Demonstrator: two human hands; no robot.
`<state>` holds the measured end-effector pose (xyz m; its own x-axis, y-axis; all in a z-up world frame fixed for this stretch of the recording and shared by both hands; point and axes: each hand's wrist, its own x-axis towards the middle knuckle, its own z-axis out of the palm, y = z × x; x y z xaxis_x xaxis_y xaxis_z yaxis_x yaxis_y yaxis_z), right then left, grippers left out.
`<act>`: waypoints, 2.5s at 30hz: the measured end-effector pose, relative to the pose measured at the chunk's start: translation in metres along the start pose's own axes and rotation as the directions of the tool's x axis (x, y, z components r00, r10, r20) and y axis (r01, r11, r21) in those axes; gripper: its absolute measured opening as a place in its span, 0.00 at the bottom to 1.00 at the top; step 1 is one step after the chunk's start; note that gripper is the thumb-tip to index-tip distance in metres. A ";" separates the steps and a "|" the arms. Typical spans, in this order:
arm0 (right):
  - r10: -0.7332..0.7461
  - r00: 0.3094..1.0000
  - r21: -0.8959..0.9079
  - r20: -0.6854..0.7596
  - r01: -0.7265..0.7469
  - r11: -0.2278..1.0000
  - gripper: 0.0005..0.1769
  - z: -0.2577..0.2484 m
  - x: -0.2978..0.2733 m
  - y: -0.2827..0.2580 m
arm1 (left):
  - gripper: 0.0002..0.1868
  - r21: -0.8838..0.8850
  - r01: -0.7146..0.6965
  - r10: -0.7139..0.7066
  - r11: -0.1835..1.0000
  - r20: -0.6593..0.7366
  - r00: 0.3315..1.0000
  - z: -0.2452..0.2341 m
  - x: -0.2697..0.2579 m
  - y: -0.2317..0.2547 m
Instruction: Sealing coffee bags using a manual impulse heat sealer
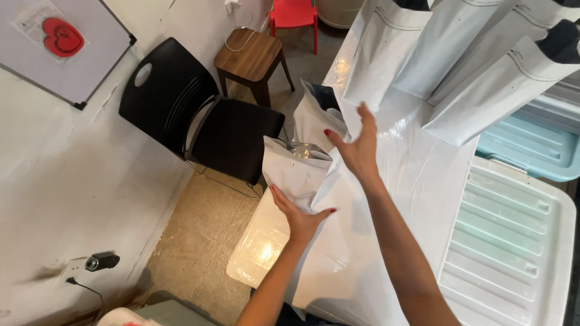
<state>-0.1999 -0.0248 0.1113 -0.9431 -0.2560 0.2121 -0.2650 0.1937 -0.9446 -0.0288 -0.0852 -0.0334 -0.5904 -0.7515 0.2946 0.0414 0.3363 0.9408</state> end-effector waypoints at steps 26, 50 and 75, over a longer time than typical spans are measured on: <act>-0.442 0.856 -0.713 0.268 0.485 0.507 0.19 -0.103 0.285 0.114 | 0.68 -0.049 0.572 -0.572 0.818 0.020 0.820 0.015 -0.029 -0.006; -0.031 0.973 0.128 -0.228 0.061 0.990 0.46 -0.222 -0.246 0.041 | 0.18 -0.280 0.208 -0.008 0.937 0.579 0.815 0.013 -0.085 0.108; 0.360 0.820 0.178 -0.445 -0.313 0.933 0.17 -0.169 -0.291 0.079 | 0.23 -0.252 0.444 -0.076 0.860 0.797 0.599 -0.002 -0.046 0.074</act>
<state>0.0195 0.2252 0.0173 -0.9581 0.2811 -0.0547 0.0837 0.0921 -0.9922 0.0026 -0.0271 0.0225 -0.9993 -0.0235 -0.0287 -0.0238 -0.1874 0.9820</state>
